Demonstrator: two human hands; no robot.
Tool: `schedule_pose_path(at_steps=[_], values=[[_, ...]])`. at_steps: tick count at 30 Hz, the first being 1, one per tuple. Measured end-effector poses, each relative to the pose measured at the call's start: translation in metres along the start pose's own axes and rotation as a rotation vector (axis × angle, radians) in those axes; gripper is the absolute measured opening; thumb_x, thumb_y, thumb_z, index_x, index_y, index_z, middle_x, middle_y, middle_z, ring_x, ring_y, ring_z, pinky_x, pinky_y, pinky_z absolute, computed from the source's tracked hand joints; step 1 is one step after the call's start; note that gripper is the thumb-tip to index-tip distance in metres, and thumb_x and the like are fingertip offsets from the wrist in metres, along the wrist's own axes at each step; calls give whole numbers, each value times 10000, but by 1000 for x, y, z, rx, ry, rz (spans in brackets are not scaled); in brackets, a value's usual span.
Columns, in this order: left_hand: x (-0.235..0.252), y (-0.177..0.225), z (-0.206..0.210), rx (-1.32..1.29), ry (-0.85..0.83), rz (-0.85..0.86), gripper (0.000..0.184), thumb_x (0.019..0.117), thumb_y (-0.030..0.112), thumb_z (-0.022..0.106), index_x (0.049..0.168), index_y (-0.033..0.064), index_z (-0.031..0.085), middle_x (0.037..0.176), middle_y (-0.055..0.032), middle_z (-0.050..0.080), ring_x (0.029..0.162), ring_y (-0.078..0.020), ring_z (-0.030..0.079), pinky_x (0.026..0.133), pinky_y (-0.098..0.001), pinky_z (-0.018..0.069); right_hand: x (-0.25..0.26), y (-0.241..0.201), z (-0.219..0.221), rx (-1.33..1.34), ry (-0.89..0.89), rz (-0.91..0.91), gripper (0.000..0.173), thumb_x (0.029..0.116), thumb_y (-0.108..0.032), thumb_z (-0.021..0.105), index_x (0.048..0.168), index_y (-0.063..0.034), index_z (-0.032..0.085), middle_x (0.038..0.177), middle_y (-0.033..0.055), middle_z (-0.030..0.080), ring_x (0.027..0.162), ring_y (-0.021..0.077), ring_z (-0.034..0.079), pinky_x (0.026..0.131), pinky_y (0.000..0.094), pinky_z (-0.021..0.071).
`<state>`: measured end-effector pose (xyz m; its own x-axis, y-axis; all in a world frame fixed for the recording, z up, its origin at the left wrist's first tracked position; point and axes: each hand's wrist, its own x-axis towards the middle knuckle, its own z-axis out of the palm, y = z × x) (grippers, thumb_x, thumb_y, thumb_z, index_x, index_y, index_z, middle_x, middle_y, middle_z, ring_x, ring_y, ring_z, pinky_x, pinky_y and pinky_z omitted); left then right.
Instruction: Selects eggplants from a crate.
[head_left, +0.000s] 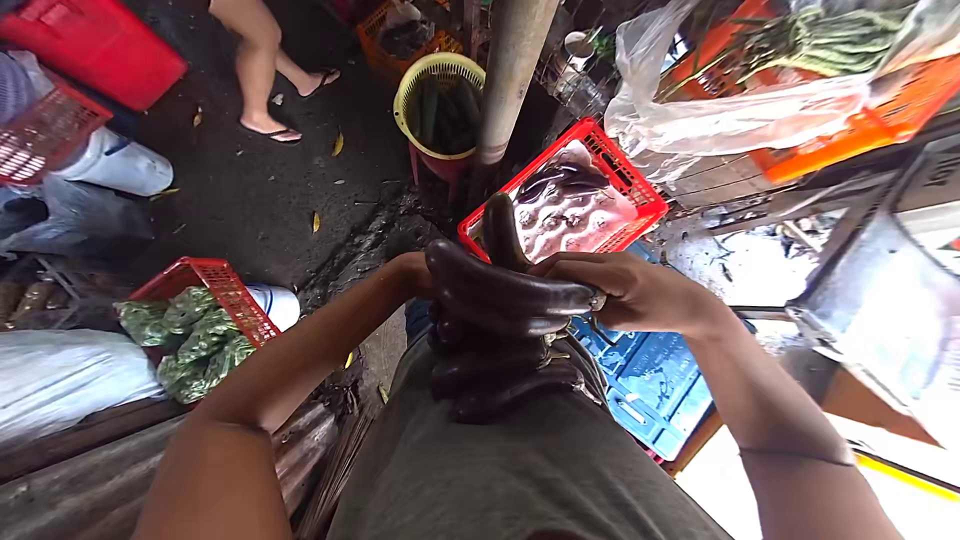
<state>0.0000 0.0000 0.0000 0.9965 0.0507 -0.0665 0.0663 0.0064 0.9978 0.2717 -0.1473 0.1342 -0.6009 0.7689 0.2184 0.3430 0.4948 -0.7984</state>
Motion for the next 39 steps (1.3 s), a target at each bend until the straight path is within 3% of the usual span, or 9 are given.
schedule_pose_path(at_steps=[4, 7, 10, 16, 23, 29, 32, 35, 39], values=[[13, 95, 17, -334, 25, -176, 200, 975, 150, 476, 887, 201, 648, 809, 115, 691, 756, 34, 652, 697, -174, 553, -6, -8, -3, -51, -49, -85, 235, 857, -6, 560, 1052, 4, 691, 1135, 99, 697, 1081, 144, 666, 924, 260, 563], [23, 97, 18, -662, 20, -236, 522, 1080, 539, 186, 1113, 242, 613, 975, 75, 714, 899, -10, 682, 773, -221, 584, -4, -4, -4, -48, -111, -120, 275, 829, -3, 551, 1059, -7, 701, 1108, 97, 704, 1084, 184, 663, 944, 300, 556], [32, 75, 8, -429, -36, -37, 262, 1062, 179, 413, 1279, 145, 557, 1079, 24, 669, 995, -44, 658, 885, -240, 559, 5, 2, -11, -129, -174, -93, 263, 833, -62, 560, 1050, -62, 709, 1064, 42, 710, 1055, 175, 665, 939, 344, 553], [36, 84, 5, -677, -67, -282, 410, 955, 235, 324, 746, 215, 676, 746, 40, 718, 679, -19, 674, 612, -219, 574, 16, 1, -24, -31, -181, -114, 255, 843, -6, 535, 1025, -30, 713, 1326, 102, 657, 1323, 235, 566, 1134, 387, 462], [26, 86, 2, -636, 9, -466, 354, 847, 72, 404, 592, 230, 591, 657, 46, 699, 574, 8, 637, 524, -179, 521, 9, 3, 4, 105, -92, -105, 286, 825, -3, 577, 1072, -5, 722, 1379, 158, 611, 1323, 214, 568, 1097, 335, 502], [18, 58, -9, -467, -152, -636, 574, 935, 22, 364, 1488, 160, 437, 1145, 31, 679, 918, 4, 653, 805, -170, 547, 9, 4, 15, 203, -115, -142, 308, 833, 14, 553, 1059, -36, 756, 1437, 153, 577, 1378, 225, 519, 1122, 342, 482], [11, 69, -2, -505, -153, -479, 382, 1023, 296, 350, 1310, 186, 577, 1079, 48, 698, 922, -2, 666, 812, -192, 560, 12, 2, 17, 210, -101, -155, 338, 803, 28, 550, 1059, -39, 760, 1428, 148, 591, 1379, 236, 520, 1124, 357, 478], [8, 93, 5, -569, -143, -345, 848, 914, 830, 320, 1277, 144, 663, 1075, 11, 741, 962, -67, 705, 837, -262, 593, 9, -10, 20, 21, -63, -175, 348, 825, -3, 576, 1108, -98, 754, 1414, 106, 608, 1327, 250, 562, 1080, 408, 504], [6, 69, -4, -497, -334, -270, 867, 813, 647, 699, 1488, 150, 477, 1249, -22, 665, 1073, -70, 648, 904, -276, 562, -1, -30, 35, -73, -73, -106, 481, 778, -17, 682, 1251, -84, 624, 1477, 183, 541, 1356, 355, 536, 1091, 475, 489]])
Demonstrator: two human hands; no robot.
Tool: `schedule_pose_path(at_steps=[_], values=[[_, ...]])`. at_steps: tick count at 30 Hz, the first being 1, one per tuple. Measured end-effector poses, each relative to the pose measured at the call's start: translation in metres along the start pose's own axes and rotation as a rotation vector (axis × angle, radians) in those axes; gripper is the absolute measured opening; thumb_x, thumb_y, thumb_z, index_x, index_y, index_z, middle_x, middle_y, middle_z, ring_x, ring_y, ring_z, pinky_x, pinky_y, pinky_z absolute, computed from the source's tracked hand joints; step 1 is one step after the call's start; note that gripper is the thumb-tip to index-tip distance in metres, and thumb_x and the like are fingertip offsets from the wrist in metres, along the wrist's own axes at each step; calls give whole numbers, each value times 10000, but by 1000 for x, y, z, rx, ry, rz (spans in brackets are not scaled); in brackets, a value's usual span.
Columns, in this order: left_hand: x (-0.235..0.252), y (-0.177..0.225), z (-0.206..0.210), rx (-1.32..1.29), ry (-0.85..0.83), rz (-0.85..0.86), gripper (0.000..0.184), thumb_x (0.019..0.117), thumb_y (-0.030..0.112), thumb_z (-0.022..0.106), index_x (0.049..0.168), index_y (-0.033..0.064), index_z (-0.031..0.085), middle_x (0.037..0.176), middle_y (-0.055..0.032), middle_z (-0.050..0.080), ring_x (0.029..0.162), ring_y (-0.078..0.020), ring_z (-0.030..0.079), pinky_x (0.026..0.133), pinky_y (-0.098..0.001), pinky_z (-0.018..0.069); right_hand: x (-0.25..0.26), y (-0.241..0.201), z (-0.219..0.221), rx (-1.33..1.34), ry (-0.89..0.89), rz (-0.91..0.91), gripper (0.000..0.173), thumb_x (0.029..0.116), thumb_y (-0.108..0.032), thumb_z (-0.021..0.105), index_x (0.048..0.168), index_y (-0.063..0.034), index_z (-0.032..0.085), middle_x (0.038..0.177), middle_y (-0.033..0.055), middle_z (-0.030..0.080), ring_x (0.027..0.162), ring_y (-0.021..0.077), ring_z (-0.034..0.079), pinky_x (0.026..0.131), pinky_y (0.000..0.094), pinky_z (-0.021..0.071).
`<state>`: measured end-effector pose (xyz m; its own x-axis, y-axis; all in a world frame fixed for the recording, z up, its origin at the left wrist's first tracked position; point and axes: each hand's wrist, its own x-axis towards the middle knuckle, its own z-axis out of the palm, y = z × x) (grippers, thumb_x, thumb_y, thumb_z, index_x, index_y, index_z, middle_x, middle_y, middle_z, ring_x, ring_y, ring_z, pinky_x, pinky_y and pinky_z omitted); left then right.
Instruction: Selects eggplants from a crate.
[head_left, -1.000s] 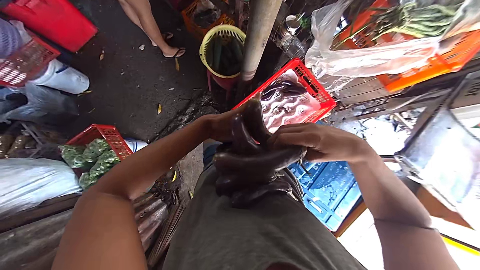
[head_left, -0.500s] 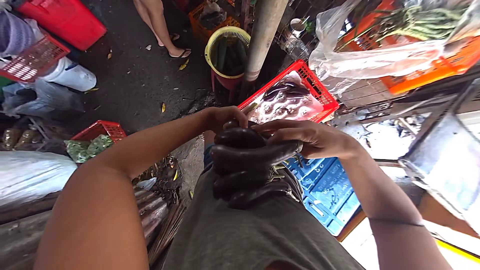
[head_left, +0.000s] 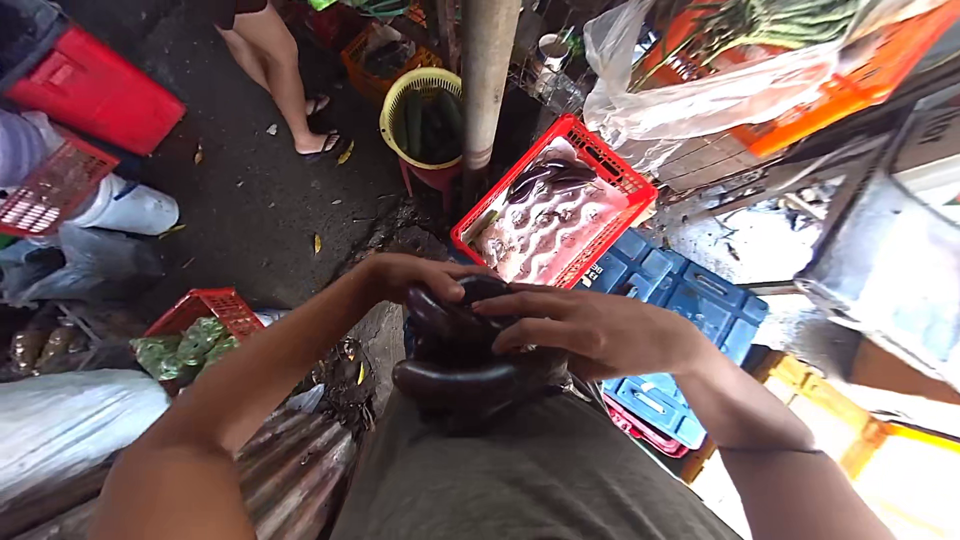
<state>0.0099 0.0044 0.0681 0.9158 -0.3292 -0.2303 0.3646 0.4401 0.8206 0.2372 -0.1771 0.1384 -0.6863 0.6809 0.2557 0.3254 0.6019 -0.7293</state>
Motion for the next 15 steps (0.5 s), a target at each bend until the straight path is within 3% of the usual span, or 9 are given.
schedule_pose_path(at_steps=[2, 3, 5, 6, 8, 11, 13, 15], values=[[8, -13, -8, -26, -70, -26, 786, 799, 501, 765, 1458, 168, 497, 1202, 14, 676, 1039, -35, 655, 886, -238, 567, -1, -2, 3, 116, -47, 73, 646, 724, -151, 745, 1344, -97, 570, 1534, 168, 474, 1407, 326, 476, 1139, 472, 440], [11, -15, -10, -35, -102, -43, 775, 791, 454, 770, 1462, 178, 499, 1206, 11, 675, 1045, -40, 652, 895, -241, 562, -1, -1, 4, 143, -61, 97, 688, 749, -290, 752, 1384, -120, 545, 1547, 146, 458, 1431, 306, 446, 1164, 480, 414], [16, -15, -11, -15, -113, -60, 842, 747, 408, 811, 1468, 159, 454, 1206, 11, 661, 1053, -30, 645, 900, -224, 558, 3, -1, 7, 108, -38, 126, 678, 883, -561, 656, 1446, -200, 543, 1550, 132, 466, 1446, 304, 427, 1168, 533, 388], [17, -14, -9, 2, -91, -73, 910, 712, 407, 848, 1481, 142, 441, 1212, 6, 670, 1057, -31, 653, 901, -227, 564, 6, -1, 12, 74, -18, 132, 591, 944, -572, 612, 1441, -255, 571, 1528, 143, 496, 1434, 325, 447, 1157, 565, 392], [20, -12, -5, 96, -50, -89, 904, 693, 394, 858, 1466, 145, 461, 1189, 21, 680, 1032, -10, 657, 881, -210, 570, 9, -3, 17, 38, -2, 96, 418, 1010, -462, 591, 1398, -307, 622, 1450, 177, 568, 1383, 371, 505, 1139, 627, 386], [18, -3, -1, 242, -15, -141, 927, 693, 392, 863, 1484, 141, 450, 1251, 19, 648, 1109, -13, 613, 958, -231, 529, 8, 5, 9, 108, -22, 22, 396, 999, -448, 613, 1365, -298, 643, 1457, 163, 569, 1406, 380, 482, 1177, 609, 352], [12, 6, 7, 230, 48, -169, 916, 670, 399, 885, 1445, 152, 464, 1205, 50, 653, 1074, 14, 618, 937, -214, 537, 4, 27, -2, 359, 98, 13, 467, 983, -507, 627, 1307, -178, 697, 1400, 127, 626, 1367, 294, 531, 1159, 513, 418], [4, 4, 8, 198, 88, -166, 991, 648, 441, 901, 1494, 177, 457, 1313, 39, 638, 1168, -31, 609, 994, -258, 535, -5, 73, -16, 530, 273, 182, 477, 1004, -496, 585, 1226, -93, 707, 1236, 32, 714, 1146, 111, 659, 971, 330, 568]])
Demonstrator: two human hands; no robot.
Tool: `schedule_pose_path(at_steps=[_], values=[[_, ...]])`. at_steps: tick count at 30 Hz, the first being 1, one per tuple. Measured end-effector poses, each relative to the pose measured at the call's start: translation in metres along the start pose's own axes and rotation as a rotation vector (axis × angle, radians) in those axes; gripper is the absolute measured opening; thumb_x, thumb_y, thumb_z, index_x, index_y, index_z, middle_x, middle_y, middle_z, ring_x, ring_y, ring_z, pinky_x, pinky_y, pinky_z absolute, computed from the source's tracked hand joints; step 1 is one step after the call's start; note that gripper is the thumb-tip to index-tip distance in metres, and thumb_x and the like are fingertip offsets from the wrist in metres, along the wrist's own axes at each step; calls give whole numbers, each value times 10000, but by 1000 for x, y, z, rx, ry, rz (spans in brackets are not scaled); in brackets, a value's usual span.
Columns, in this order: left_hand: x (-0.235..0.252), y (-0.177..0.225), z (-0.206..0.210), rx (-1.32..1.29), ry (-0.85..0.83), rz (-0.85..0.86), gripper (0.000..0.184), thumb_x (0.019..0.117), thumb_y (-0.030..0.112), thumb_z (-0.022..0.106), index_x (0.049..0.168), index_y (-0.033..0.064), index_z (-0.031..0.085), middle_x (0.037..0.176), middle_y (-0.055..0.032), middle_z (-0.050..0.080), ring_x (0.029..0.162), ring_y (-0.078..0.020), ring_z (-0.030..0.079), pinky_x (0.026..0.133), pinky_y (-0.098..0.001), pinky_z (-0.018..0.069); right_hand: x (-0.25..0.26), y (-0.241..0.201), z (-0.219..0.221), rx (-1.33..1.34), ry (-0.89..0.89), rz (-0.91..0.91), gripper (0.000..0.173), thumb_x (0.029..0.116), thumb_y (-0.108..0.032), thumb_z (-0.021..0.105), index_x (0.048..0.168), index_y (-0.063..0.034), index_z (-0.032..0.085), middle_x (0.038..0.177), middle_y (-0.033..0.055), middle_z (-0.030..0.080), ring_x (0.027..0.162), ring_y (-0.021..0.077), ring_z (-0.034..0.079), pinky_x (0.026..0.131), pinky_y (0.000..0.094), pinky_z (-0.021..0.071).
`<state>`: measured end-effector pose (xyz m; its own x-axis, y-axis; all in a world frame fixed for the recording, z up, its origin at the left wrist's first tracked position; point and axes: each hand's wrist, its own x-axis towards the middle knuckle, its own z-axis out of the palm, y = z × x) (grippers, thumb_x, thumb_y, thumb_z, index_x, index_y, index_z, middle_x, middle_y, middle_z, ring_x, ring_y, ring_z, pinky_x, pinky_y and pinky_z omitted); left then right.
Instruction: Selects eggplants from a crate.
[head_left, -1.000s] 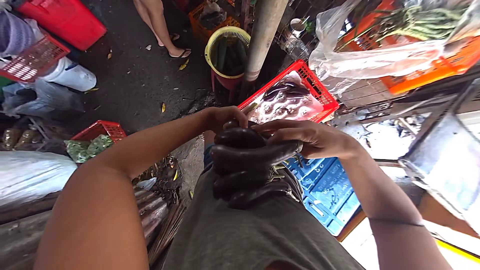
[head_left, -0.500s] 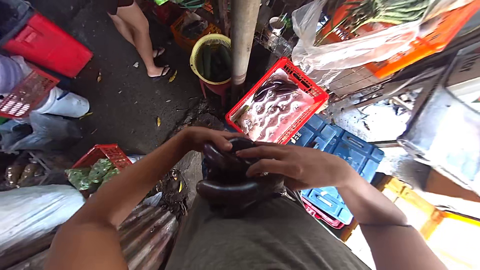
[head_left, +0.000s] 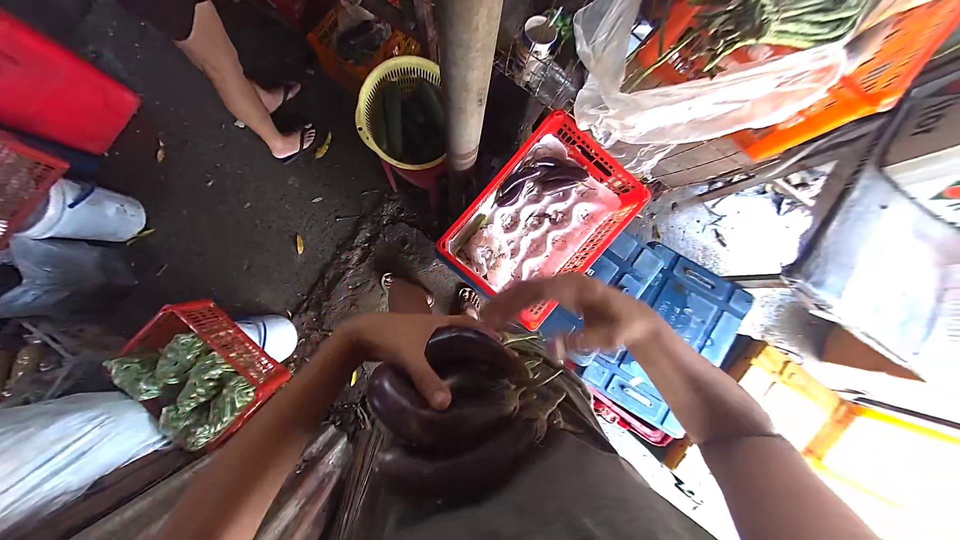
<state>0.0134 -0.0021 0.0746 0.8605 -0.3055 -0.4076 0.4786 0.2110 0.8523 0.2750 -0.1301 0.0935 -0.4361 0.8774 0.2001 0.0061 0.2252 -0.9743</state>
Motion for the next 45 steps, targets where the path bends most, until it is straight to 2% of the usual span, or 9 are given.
schedule_pose_path(at_steps=[3, 8, 16, 21, 24, 25, 28, 33, 45], values=[[-12, -15, 1, -72, 34, 31, 1066, 632, 482, 909, 1534, 186, 423, 1432, 7, 587, 1289, -119, 566, 1078, -334, 502, 18, 104, -69, -35, 339, 489, 320, 1065, -211, 504, 1241, 22, 635, 1111, 119, 715, 972, 152, 703, 880, 352, 592], [-37, -30, 8, -179, 146, 65, 1102, 603, 526, 923, 1531, 187, 436, 1424, -10, 600, 1293, -151, 575, 1089, -351, 504, 44, 295, -138, 275, 987, 1104, 517, 1057, -334, 553, 1423, 27, 500, 1294, 219, 640, 1047, 262, 693, 884, 392, 578], [-54, -47, 0, -323, 201, 132, 1109, 627, 472, 931, 1551, 156, 405, 1467, -49, 564, 1331, -173, 548, 1121, -350, 472, 80, 358, -154, 212, 1410, 1182, 661, 980, -421, 657, 1410, 58, 503, 1372, 275, 563, 1265, 371, 564, 1039, 533, 467], [-49, -44, -13, -335, 190, 171, 1134, 619, 468, 938, 1559, 157, 386, 1471, -47, 556, 1331, -171, 545, 1124, -341, 470, 40, 348, -145, 649, 1657, 763, 495, 1034, -377, 480, 1417, -64, 481, 1320, 170, 592, 1125, 295, 630, 892, 506, 557], [-45, -44, -19, -329, 179, 161, 1133, 613, 474, 938, 1555, 163, 391, 1466, -39, 562, 1328, -168, 547, 1125, -342, 469, 21, 333, -155, 415, 1524, 849, 289, 990, -363, 527, 1132, -112, 555, 874, 46, 588, 675, 155, 592, 595, 366, 531], [-44, -46, -21, -339, 171, 159, 1132, 614, 463, 939, 1557, 162, 389, 1466, -43, 562, 1329, -174, 548, 1124, -347, 471, 17, 329, -163, 166, 1412, 939, 347, 958, -315, 631, 1201, -75, 575, 876, 68, 605, 672, 156, 597, 594, 353, 536], [-41, -48, -24, -361, 156, 155, 1130, 619, 449, 938, 1559, 157, 382, 1464, -46, 565, 1334, -176, 545, 1125, -349, 469, 30, 313, -203, -342, 1085, 1194, 656, 909, -289, 738, 1409, 61, 500, 1281, 297, 628, 1187, 405, 630, 1018, 579, 484], [-38, -49, -21, -343, 159, 141, 1123, 611, 469, 935, 1552, 168, 401, 1465, -42, 565, 1327, -180, 550, 1122, -356, 474, 48, 351, -234, 338, 1409, 1147, 564, 1023, -375, 589, 1441, -21, 456, 1218, 209, 634, 975, 296, 683, 817, 455, 593], [-16, -39, -45, -330, 75, 159, 1090, 638, 445, 931, 1551, 186, 396, 1455, -17, 573, 1321, -157, 554, 1113, -341, 480, -14, 348, -171, -46, 1146, 1289, 570, 984, -400, 656, 1304, 65, 580, 1199, 293, 630, 1058, 390, 635, 926, 569, 506]])
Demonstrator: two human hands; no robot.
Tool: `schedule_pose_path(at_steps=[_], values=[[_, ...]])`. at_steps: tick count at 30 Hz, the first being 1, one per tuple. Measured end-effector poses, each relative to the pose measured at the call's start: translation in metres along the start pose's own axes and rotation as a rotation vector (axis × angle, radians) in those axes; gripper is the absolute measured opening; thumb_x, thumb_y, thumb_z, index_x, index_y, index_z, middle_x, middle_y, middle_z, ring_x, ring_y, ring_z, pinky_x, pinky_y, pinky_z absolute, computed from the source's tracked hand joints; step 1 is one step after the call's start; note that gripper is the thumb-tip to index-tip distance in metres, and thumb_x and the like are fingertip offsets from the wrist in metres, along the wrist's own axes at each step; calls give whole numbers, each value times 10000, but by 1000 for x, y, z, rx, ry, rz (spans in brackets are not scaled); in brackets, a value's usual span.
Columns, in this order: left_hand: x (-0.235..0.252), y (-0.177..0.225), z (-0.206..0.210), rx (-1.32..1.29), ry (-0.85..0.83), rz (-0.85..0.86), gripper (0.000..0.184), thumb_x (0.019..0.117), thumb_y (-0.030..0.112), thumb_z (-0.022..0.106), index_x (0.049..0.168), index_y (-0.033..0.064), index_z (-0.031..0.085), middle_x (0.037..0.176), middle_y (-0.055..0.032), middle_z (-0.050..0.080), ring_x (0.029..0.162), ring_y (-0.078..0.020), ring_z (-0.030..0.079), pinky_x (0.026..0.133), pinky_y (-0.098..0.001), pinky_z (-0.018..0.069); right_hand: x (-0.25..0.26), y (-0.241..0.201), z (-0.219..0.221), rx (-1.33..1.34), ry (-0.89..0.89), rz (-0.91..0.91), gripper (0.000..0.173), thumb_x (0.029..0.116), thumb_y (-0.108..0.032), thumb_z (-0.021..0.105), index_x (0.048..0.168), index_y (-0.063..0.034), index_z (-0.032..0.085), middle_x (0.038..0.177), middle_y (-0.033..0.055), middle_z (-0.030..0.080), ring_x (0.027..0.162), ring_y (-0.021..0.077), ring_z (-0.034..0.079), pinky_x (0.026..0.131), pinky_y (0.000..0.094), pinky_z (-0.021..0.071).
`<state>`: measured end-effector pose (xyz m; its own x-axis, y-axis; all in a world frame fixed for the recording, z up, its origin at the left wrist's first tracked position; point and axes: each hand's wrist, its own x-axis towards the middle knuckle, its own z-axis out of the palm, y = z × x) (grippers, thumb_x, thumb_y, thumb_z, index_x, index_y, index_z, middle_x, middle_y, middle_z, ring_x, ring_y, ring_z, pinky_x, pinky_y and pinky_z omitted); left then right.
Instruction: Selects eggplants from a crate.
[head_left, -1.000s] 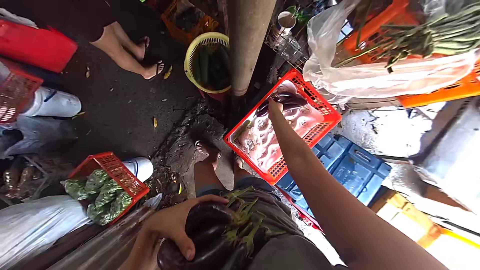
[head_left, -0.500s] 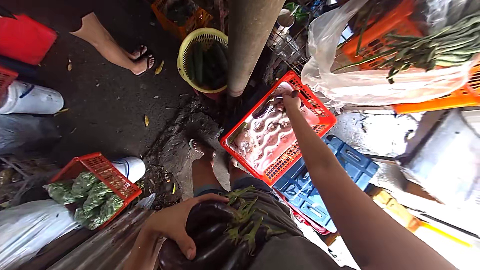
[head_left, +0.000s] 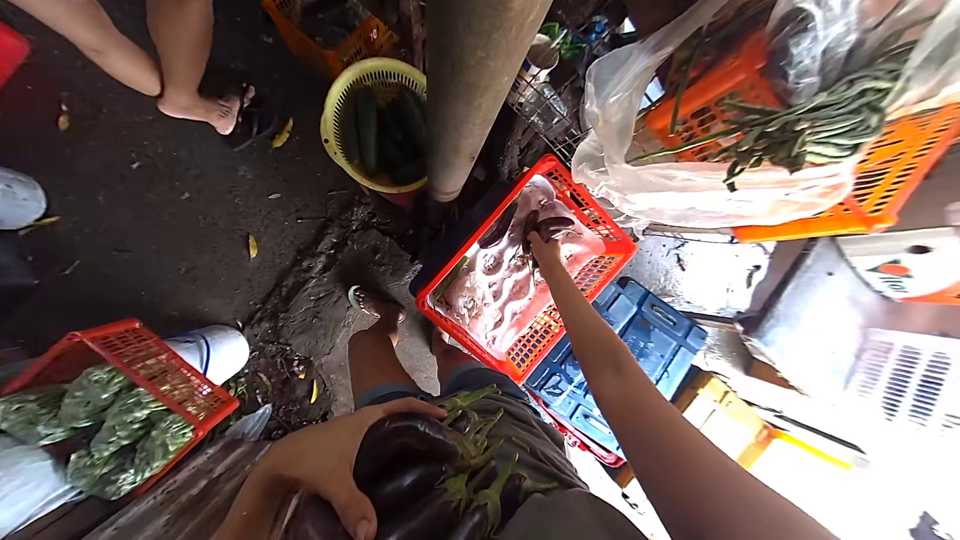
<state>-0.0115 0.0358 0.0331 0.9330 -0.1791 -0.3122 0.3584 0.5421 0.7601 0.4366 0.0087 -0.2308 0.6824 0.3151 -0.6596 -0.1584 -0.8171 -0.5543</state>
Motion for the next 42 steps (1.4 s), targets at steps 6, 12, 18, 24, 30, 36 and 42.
schedule_pose_path(at_steps=[6, 12, 18, 24, 30, 36, 42], values=[[5, 7, -4, 65, 2, -33, 1080, 626, 516, 917, 1533, 187, 433, 1436, 4, 592, 1313, -137, 561, 1108, -335, 485, -28, 47, -3, 126, -238, -79, 404, 1011, -352, 577, 1223, -12, 630, 965, 151, 647, 765, 211, 603, 697, 412, 527], [2, 8, -4, 93, -17, -66, 1087, 640, 549, 907, 1539, 184, 418, 1450, 6, 581, 1329, -135, 546, 1121, -333, 473, -22, 12, 53, -65, -77, 7, 848, 866, -513, 783, 1416, 58, 483, 1320, 296, 593, 1183, 402, 617, 996, 573, 509], [-4, 8, -3, 44, -10, -72, 1095, 641, 549, 904, 1539, 164, 410, 1438, -27, 587, 1310, -152, 562, 1107, -335, 484, -43, 6, 73, -88, -4, 19, 1035, 774, -310, 900, 1522, 58, 285, 1440, 324, 493, 1349, 438, 501, 1114, 564, 418], [-10, 7, -1, 23, -4, -90, 1106, 624, 507, 926, 1541, 173, 407, 1420, -28, 602, 1285, -165, 584, 1089, -349, 504, -57, 26, 58, 675, -48, 75, 428, 831, -132, 771, 1183, 23, 583, 881, 137, 652, 700, 214, 633, 623, 405, 564], [-14, 5, 2, 20, -3, -87, 1098, 633, 497, 923, 1546, 179, 403, 1433, -26, 592, 1297, -162, 576, 1096, -339, 497, -30, 21, -8, 464, 212, 5, 618, 792, -142, 800, 1328, 28, 544, 1103, 195, 680, 958, 282, 686, 827, 468, 586], [-18, 2, 4, 32, 0, -100, 1090, 639, 508, 916, 1546, 179, 408, 1438, -22, 588, 1293, -149, 577, 1086, -333, 503, 9, -6, -61, -1101, -158, -469, 566, 726, -238, 888, 1233, -55, 711, 1448, 292, 499, 1365, 513, 425, 1014, 736, 383], [-17, -2, 10, 41, 13, -65, 1076, 641, 495, 921, 1538, 180, 417, 1448, -11, 581, 1318, -144, 556, 1109, -328, 483, 34, 24, -50, -999, -135, -477, 1069, 640, -194, 965, 1494, 19, 358, 1500, 329, 413, 1289, 549, 509, 969, 706, 477]])
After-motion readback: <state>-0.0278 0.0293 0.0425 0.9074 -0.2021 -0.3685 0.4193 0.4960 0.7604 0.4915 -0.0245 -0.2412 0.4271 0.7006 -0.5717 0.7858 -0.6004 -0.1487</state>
